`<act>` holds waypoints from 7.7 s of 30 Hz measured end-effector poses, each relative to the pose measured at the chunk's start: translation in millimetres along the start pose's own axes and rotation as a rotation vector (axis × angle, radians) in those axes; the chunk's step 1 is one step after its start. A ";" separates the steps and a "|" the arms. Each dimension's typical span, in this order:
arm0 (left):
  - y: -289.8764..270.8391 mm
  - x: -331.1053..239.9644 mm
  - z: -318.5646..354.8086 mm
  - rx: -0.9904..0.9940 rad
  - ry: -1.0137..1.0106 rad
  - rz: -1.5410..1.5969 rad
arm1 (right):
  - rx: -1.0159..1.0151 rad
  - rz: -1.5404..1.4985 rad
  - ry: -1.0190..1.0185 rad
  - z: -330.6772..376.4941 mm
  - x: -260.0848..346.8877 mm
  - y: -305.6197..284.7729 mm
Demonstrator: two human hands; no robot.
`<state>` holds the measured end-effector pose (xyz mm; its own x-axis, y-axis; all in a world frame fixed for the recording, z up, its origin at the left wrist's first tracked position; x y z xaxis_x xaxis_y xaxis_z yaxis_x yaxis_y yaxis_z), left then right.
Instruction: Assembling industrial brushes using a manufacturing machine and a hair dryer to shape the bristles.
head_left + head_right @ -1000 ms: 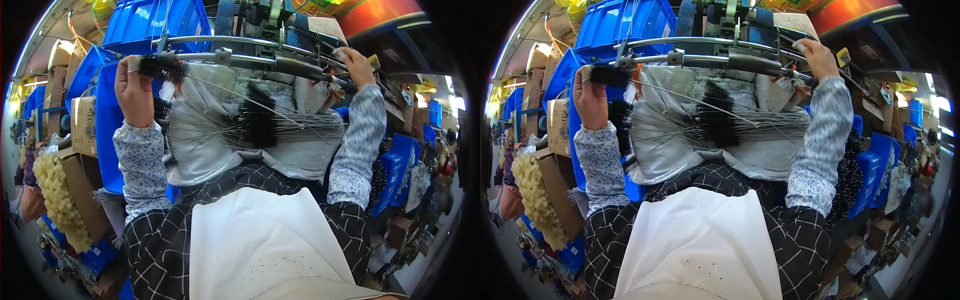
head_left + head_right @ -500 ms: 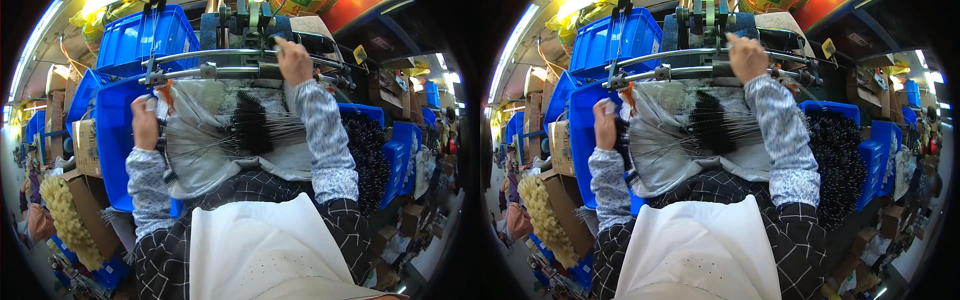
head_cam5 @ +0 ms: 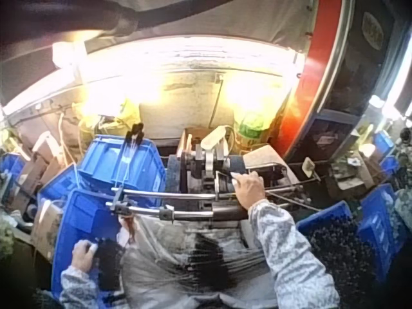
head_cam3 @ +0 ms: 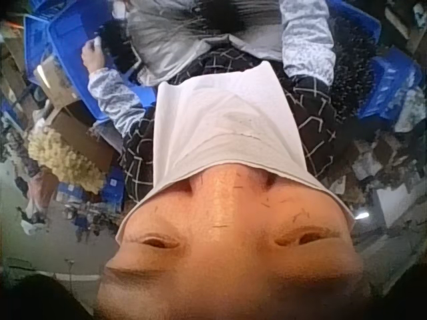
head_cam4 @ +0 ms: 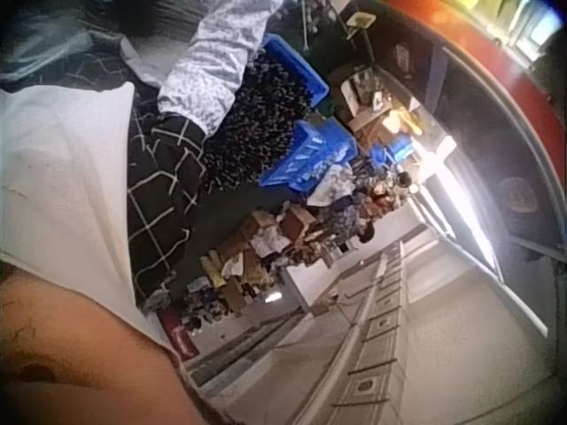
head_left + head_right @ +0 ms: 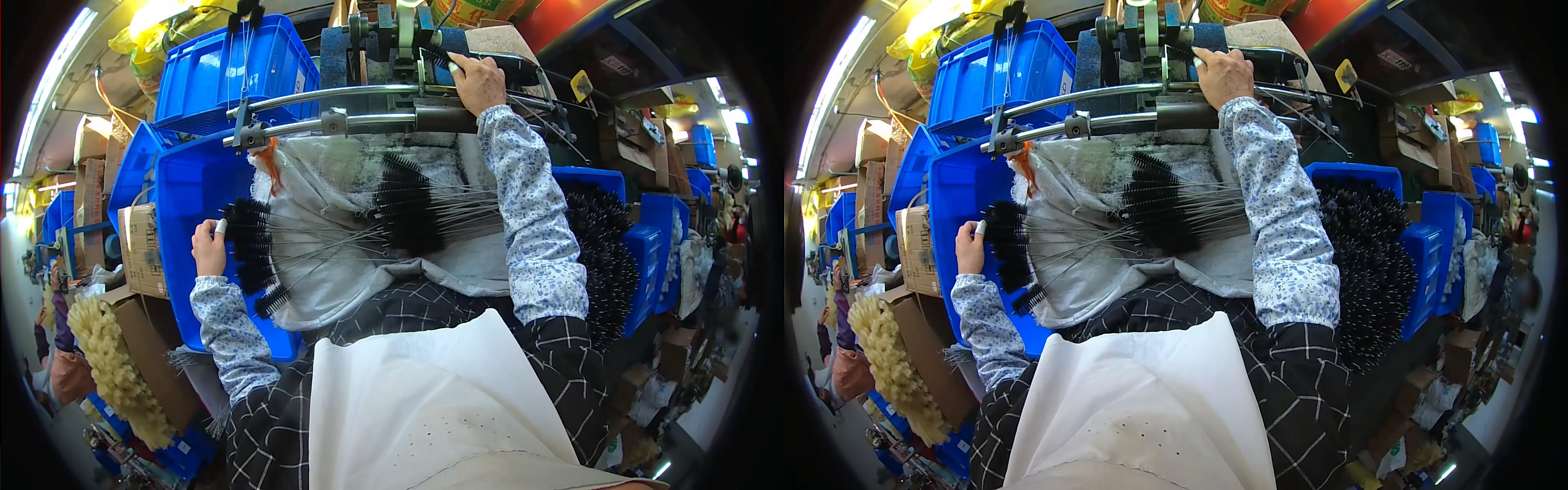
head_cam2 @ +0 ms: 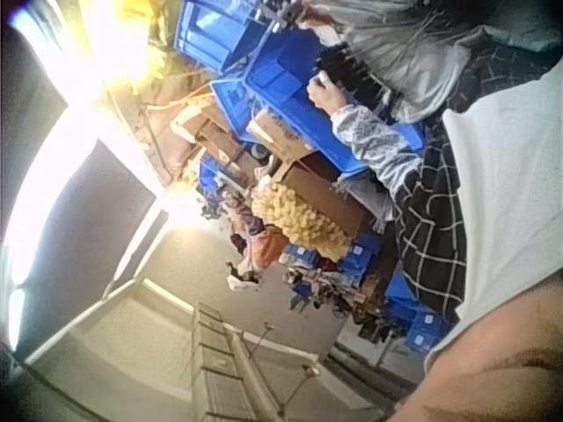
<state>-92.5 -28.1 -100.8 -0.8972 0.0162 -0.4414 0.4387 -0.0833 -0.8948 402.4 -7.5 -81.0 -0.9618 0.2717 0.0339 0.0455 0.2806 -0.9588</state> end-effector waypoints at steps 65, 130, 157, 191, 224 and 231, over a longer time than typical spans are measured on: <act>-7.9 -162.5 -16.6 -0.160 0.228 1.556 | 0.266 -0.139 -0.029 9.0 -83.2 -71.1; -80.3 -77.2 -29.3 -0.424 0.306 1.184 | 0.018 -0.096 0.236 6.6 -18.5 9.3; -94.9 -94.0 -14.1 -0.644 0.333 1.416 | -0.008 0.000 0.164 3.1 9.9 4.9; 13.0 -100.5 -4.8 -0.003 0.124 0.617 | -0.120 0.071 -0.038 18.9 4.7 -17.8; -69.8 -76.1 -7.2 -0.463 0.312 0.812 | 0.046 0.017 0.203 11.5 -27.3 2.2; -115.1 -61.6 3.7 -0.738 0.263 0.977 | 0.017 -0.113 0.191 7.6 -2.1 4.8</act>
<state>-87.9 -23.2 29.6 -0.1807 0.4676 -0.8652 0.9146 0.4034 0.0270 402.6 -13.7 -87.9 -0.8917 0.4098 0.1925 -0.0656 0.3038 -0.9505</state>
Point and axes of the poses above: each hand's wrist, its own z-axis away from the middle knuckle, its own y-axis out of the palm, x = y × z, the point moved 1 cm from there along -z, towards the middle knuckle, and after that the axes turned 7 degrees about z, right-handed, at the moved point
